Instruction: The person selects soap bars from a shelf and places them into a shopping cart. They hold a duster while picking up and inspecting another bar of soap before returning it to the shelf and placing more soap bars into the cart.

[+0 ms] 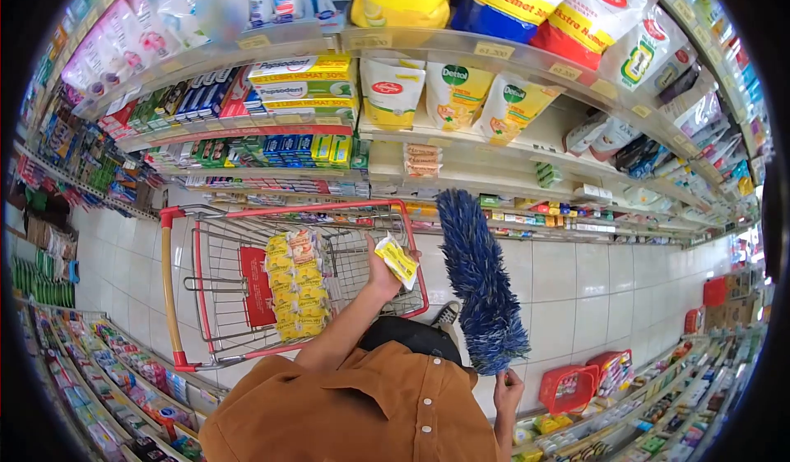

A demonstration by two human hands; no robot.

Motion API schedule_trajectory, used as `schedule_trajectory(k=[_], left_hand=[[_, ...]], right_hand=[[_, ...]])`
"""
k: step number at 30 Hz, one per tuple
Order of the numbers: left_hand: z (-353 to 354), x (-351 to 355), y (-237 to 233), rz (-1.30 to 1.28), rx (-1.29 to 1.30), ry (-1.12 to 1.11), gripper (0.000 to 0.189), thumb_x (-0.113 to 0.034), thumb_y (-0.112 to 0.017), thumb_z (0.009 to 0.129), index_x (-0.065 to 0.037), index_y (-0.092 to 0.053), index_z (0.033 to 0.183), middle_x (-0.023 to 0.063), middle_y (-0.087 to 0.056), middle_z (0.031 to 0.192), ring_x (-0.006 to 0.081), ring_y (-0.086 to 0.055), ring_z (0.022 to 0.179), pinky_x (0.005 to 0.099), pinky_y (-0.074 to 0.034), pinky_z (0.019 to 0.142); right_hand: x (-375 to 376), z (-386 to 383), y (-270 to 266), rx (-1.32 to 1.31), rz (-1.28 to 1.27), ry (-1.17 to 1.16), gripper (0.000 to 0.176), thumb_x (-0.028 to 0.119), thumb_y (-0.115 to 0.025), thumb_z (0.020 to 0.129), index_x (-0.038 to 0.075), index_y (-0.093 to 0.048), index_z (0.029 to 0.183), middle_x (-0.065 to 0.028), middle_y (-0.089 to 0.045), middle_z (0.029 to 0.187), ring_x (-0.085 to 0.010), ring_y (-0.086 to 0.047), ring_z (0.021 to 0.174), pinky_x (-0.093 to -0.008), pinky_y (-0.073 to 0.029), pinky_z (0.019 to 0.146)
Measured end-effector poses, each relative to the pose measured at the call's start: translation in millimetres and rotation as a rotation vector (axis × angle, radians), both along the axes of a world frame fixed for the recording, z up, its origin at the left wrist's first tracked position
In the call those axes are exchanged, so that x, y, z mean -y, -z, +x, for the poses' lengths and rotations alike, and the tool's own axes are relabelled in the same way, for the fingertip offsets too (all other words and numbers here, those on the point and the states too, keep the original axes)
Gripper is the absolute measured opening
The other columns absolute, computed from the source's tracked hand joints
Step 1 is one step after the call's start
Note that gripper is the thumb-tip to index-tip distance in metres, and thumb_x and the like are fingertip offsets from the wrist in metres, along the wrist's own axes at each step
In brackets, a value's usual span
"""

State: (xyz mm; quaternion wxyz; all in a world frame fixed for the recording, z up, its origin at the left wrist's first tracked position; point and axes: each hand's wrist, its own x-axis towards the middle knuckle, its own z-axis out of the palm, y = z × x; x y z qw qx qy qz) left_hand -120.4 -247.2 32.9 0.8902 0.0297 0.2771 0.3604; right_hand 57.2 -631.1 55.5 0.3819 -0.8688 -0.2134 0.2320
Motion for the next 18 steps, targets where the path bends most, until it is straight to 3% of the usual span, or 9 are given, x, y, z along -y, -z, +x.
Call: schedule_trajectory(k=[3,5,6,8,11,14,17,18], left_hand=[[4,0,0,0.096,-0.197,0.064,0.084,-0.084,-0.022,0.080,-0.005,-0.049,0.079,0.0075,-0.048,0.067,0.0254,-0.054,0.069,0.0440,-0.046,0.084],[3,-9,0,0.198,-0.240,0.090,0.077,-0.081,-0.024,0.083,-0.009,-0.048,0.071,0.0039,-0.043,0.057,0.0192,-0.046,0.051,0.0410,-0.048,0.077],[0,-19,-2,0.199,-0.363,0.219,0.074,-0.078,-0.027,0.085,-0.009,-0.049,0.072,0.0038,-0.044,0.059,0.0182,-0.047,0.053,0.0395,-0.048,0.075],[-7,-48,-7,0.202,-0.607,0.475,0.067,-0.071,-0.031,0.090,-0.010,-0.052,0.074,0.0037,-0.048,0.063,0.0164,-0.048,0.057,0.0366,-0.048,0.071],[-8,-89,-5,0.671,-1.028,0.451,0.054,-0.058,-0.038,0.093,-0.009,-0.058,0.087,0.0043,-0.055,0.074,0.0133,-0.053,0.067,0.0301,-0.046,0.067],[-17,-139,-3,0.613,-0.927,0.541,0.053,-0.050,-0.048,0.091,-0.001,-0.057,0.110,0.0083,-0.060,0.094,0.0176,-0.059,0.074,0.0294,-0.049,0.071],[-4,-168,-25,0.583,-0.733,0.491,0.043,-0.035,-0.057,0.091,0.000,-0.052,0.116,0.0061,-0.061,0.094,0.0129,-0.057,0.085,0.0281,-0.047,0.075],[0,-177,-22,0.675,-0.818,0.479,0.044,-0.031,-0.061,0.089,0.001,-0.053,0.117,0.0073,-0.062,0.095,0.0133,-0.058,0.086,0.0291,-0.047,0.077]], right_hand=[[25,-16,40,-0.102,0.042,0.087,0.031,0.025,-0.061,0.093,0.001,-0.061,0.074,0.0057,-0.042,0.053,-0.0025,-0.034,0.048,-0.0249,-0.023,0.044],[40,-24,53,-0.194,-0.014,0.164,0.025,0.018,-0.060,0.091,-0.003,-0.060,0.076,0.0042,-0.043,0.057,-0.0040,-0.035,0.054,-0.0256,-0.026,0.046],[44,-30,54,-0.240,-0.042,0.202,0.023,0.014,-0.060,0.090,-0.004,-0.060,0.076,0.0034,-0.043,0.058,-0.0047,-0.035,0.056,-0.0260,-0.028,0.047],[52,-40,62,-0.266,-0.033,0.266,0.026,0.020,-0.060,0.092,-0.003,-0.063,0.079,0.0050,-0.042,0.055,-0.0039,-0.034,0.051,-0.0256,-0.024,0.045],[68,-51,75,-0.334,-0.074,0.381,0.030,0.026,-0.061,0.093,-0.001,-0.066,0.083,0.0061,-0.041,0.051,-0.0030,-0.032,0.045,-0.0252,-0.022,0.042],[69,-60,69,-0.341,-0.089,0.419,0.031,0.028,-0.061,0.093,-0.001,-0.066,0.082,0.0057,-0.040,0.050,-0.0026,-0.032,0.045,-0.0250,-0.021,0.041],[94,-69,98,-0.363,-0.114,0.501,0.034,0.031,-0.060,0.094,-0.001,-0.066,0.084,0.0048,-0.040,0.048,-0.0022,-0.032,0.044,-0.0255,-0.021,0.041],[99,-70,101,-0.368,-0.132,0.504,0.035,0.032,-0.060,0.094,-0.001,-0.066,0.085,0.0046,-0.040,0.048,-0.0022,-0.032,0.044,-0.0256,-0.021,0.040]])
